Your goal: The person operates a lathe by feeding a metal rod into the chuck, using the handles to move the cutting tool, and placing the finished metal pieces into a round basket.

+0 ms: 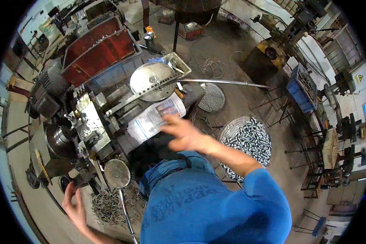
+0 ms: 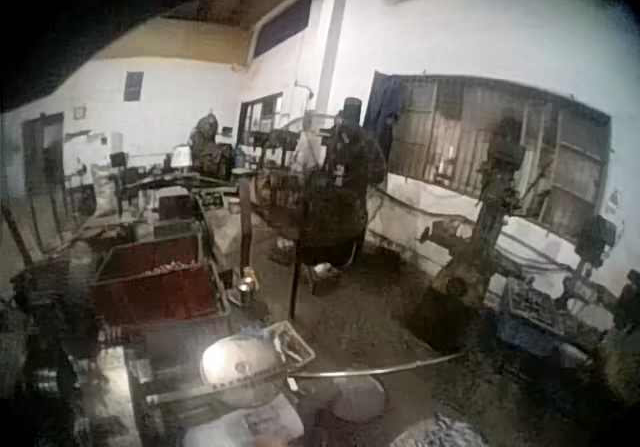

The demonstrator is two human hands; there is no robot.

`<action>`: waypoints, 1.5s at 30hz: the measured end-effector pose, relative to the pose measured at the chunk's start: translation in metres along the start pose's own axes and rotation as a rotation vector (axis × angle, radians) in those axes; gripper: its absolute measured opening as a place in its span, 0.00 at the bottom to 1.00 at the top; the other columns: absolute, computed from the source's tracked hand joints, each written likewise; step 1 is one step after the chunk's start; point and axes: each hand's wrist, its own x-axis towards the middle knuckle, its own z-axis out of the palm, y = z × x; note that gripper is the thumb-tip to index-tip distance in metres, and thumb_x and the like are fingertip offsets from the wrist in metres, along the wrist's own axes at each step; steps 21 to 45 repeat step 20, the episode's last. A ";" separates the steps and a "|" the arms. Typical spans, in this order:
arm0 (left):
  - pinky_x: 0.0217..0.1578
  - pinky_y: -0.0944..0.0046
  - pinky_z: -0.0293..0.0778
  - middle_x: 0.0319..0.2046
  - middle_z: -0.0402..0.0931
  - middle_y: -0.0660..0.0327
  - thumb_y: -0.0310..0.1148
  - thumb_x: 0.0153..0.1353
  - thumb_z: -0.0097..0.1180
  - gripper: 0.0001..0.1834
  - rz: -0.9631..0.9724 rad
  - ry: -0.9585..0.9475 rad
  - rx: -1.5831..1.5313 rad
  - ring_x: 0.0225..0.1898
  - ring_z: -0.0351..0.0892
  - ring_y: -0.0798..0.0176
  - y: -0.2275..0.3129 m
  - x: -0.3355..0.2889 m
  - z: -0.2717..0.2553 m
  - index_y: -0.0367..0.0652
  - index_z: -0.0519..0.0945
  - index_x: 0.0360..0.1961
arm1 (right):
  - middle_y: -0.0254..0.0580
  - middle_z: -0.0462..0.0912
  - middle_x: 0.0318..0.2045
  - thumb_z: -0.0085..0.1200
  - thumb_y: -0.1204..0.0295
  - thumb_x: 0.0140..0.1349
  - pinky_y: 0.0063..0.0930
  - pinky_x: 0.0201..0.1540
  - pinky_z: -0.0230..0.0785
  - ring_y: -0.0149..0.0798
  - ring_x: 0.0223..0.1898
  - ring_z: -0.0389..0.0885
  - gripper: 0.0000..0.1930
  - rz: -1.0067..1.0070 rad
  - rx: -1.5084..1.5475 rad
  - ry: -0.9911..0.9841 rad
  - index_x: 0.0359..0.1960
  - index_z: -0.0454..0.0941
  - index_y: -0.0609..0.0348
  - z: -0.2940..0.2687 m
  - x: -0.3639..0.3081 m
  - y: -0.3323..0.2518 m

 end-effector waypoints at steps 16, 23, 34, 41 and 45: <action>0.27 0.69 0.70 0.19 0.78 0.57 0.38 0.59 0.53 0.16 0.180 -0.247 -0.307 0.23 0.76 0.70 0.064 0.035 0.078 0.32 0.80 0.30 | 0.62 0.68 0.48 0.56 0.73 0.34 0.41 0.50 0.68 0.58 0.47 0.70 0.24 -0.554 0.193 -0.120 0.38 0.74 0.71 0.057 0.105 -0.117; 0.27 0.64 0.69 0.21 0.79 0.53 0.40 0.59 0.53 0.16 0.218 -0.252 -0.344 0.22 0.76 0.58 0.061 0.030 0.072 0.36 0.80 0.28 | 0.57 0.69 0.50 0.55 0.69 0.35 0.42 0.51 0.67 0.56 0.48 0.71 0.29 -0.607 0.088 -0.316 0.46 0.75 0.63 0.059 0.117 -0.112; 0.27 0.64 0.69 0.21 0.79 0.53 0.40 0.59 0.53 0.16 0.218 -0.252 -0.344 0.22 0.76 0.58 0.061 0.030 0.072 0.36 0.80 0.28 | 0.57 0.69 0.50 0.55 0.69 0.35 0.42 0.51 0.67 0.56 0.48 0.71 0.29 -0.607 0.088 -0.316 0.46 0.75 0.63 0.059 0.117 -0.112; 0.27 0.64 0.69 0.21 0.79 0.53 0.40 0.59 0.53 0.16 0.218 -0.252 -0.344 0.22 0.76 0.58 0.061 0.030 0.072 0.36 0.80 0.28 | 0.57 0.69 0.50 0.55 0.69 0.35 0.42 0.51 0.67 0.56 0.48 0.71 0.29 -0.607 0.088 -0.316 0.46 0.75 0.63 0.059 0.117 -0.112; 0.27 0.64 0.69 0.21 0.79 0.53 0.40 0.59 0.53 0.16 0.218 -0.252 -0.344 0.22 0.76 0.58 0.061 0.030 0.072 0.36 0.80 0.28 | 0.57 0.69 0.50 0.55 0.69 0.35 0.42 0.51 0.67 0.56 0.48 0.71 0.29 -0.607 0.088 -0.316 0.46 0.75 0.63 0.059 0.117 -0.112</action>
